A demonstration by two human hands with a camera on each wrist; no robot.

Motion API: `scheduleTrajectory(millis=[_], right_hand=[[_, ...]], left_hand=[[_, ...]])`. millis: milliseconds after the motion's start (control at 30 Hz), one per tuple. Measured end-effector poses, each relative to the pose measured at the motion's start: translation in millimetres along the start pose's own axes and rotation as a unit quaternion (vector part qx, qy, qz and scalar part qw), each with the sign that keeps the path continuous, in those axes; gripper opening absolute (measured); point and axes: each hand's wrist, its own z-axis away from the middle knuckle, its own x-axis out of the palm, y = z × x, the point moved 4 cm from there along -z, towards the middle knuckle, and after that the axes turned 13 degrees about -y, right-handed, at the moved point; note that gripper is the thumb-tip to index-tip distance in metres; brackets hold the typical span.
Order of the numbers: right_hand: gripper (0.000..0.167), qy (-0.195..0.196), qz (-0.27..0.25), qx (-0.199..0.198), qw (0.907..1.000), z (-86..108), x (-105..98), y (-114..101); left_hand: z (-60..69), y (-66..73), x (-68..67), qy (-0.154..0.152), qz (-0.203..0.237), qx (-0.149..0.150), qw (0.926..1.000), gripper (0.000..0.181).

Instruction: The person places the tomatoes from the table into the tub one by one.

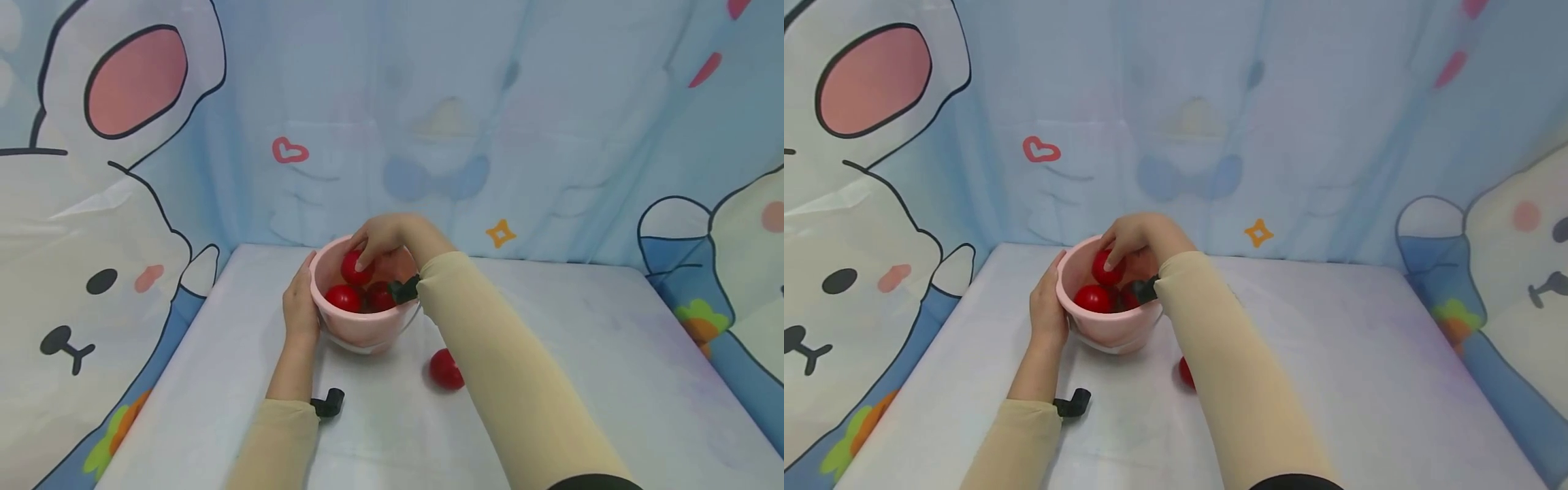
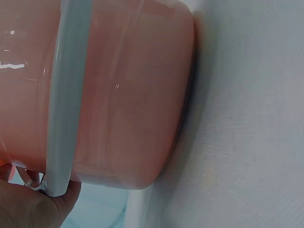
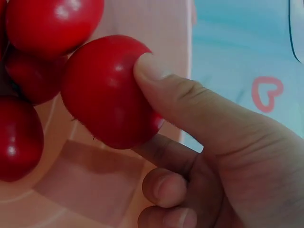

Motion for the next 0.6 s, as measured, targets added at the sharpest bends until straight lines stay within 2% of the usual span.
scheduleTrajectory(millis=[167,300,600], right_hand=[[0.047,-0.011,-0.084,0.012,0.9964,-1.0,3.5,-2.1],[0.046,-0.008,-0.057,0.017,0.9982,1.3,4.3,-4.2],[0.046,0.025,0.026,-0.009,0.9993,9.2,-1.4,-3.7]], left_hand=[[-0.6,1.0,1.1,-0.001,-0.001,0.0,1.0,0.04],[-0.6,-0.2,2.2,-0.002,0.001,-0.002,1.0,0.041],[-2.1,1.4,5.9,-0.008,0.014,-0.004,0.9999,0.039]])
